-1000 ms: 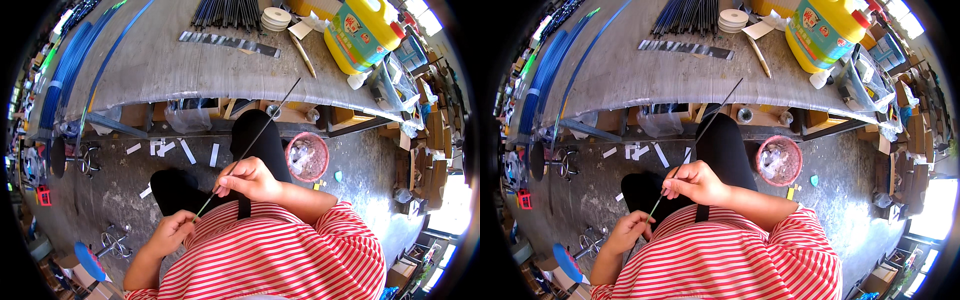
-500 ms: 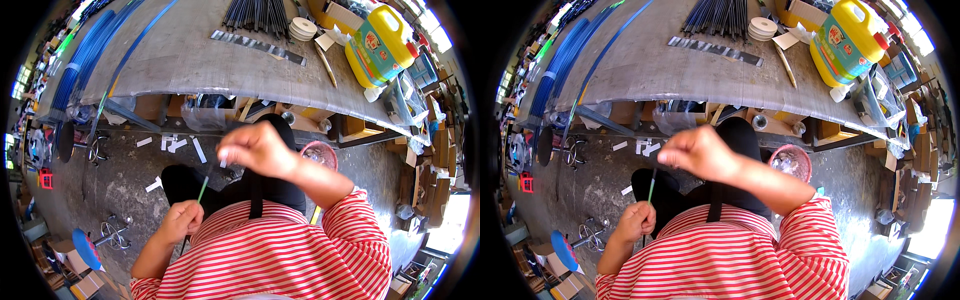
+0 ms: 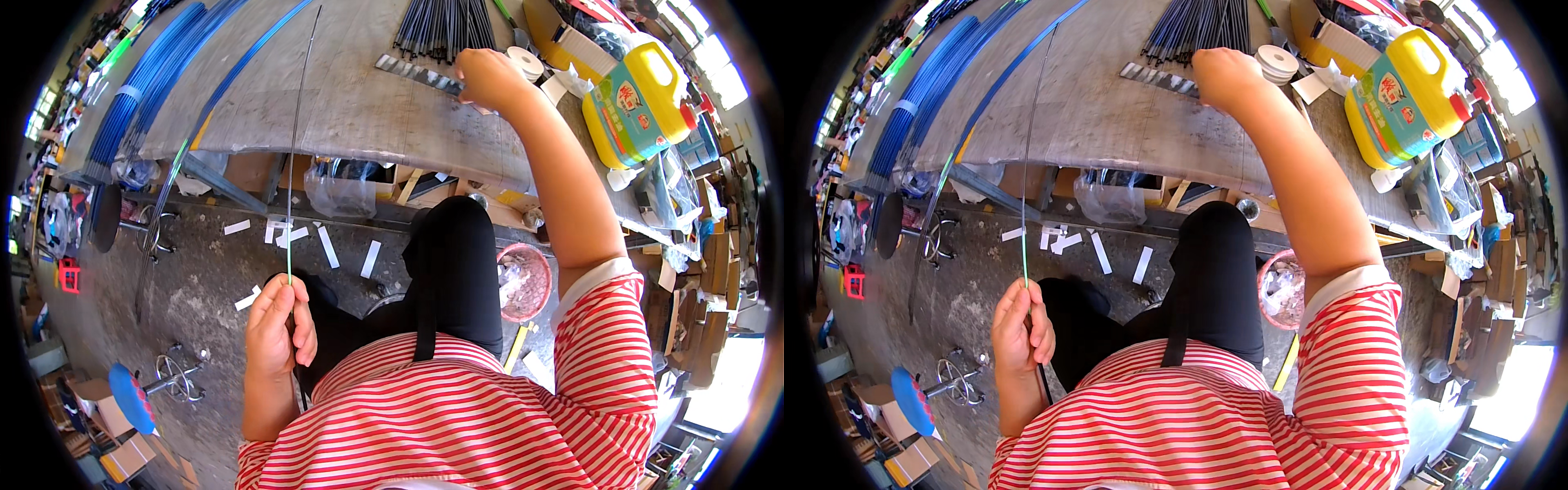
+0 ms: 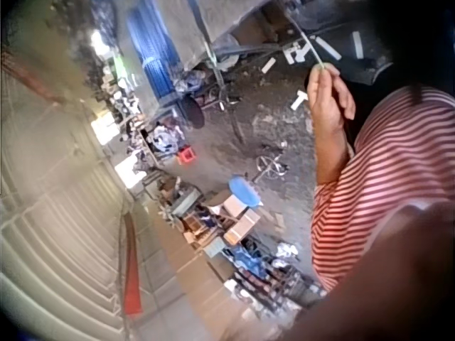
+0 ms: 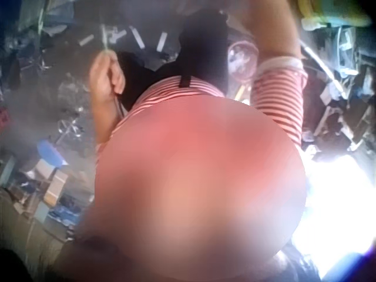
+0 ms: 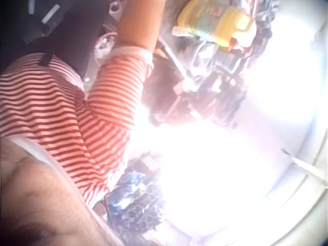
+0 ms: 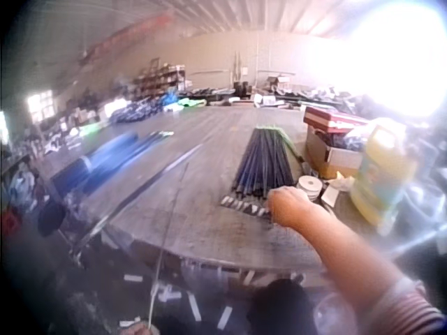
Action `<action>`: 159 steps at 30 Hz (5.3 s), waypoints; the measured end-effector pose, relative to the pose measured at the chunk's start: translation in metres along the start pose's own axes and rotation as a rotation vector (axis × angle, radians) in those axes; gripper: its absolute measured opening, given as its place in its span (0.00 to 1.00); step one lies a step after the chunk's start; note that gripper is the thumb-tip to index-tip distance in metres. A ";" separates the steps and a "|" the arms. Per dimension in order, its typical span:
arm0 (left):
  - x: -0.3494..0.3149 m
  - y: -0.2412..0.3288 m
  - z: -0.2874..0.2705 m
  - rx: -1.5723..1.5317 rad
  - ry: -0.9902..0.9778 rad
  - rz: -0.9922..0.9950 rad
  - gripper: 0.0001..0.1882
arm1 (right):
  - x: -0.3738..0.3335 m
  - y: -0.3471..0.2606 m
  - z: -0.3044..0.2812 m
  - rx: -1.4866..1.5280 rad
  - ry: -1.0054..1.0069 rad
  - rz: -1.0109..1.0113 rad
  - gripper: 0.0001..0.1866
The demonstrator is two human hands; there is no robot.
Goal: The person sits on the floor in a workshop and sands thin rods using a sanding block. They pick up a rod, rub the sanding block along its length, and then place it back on the table before repeating the process with another rod.
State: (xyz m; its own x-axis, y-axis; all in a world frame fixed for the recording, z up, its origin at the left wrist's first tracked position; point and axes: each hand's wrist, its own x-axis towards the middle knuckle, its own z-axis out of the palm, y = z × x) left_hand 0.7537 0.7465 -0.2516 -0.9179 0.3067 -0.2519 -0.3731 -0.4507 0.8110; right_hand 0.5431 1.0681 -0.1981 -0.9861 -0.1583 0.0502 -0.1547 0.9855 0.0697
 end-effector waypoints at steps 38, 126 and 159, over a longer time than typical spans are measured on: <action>-0.003 -0.013 0.027 -0.073 -0.010 -0.061 0.21 | -0.149 -0.123 0.029 1.836 0.267 -0.023 0.07; -0.016 -0.029 0.041 0.357 0.086 0.058 0.20 | -0.144 -0.131 0.036 1.214 0.365 -0.239 0.16; -0.011 -0.026 0.030 -0.092 -0.095 -0.074 0.22 | -0.145 -0.129 0.033 1.196 0.379 -0.236 0.16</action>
State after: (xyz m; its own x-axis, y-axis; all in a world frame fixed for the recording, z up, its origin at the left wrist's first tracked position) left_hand 0.7777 0.7805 -0.2541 -0.8722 0.4176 -0.2546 -0.4540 -0.4975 0.7392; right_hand 0.7037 0.9655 -0.2474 -0.8791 -0.1490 0.4527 -0.4754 0.3408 -0.8111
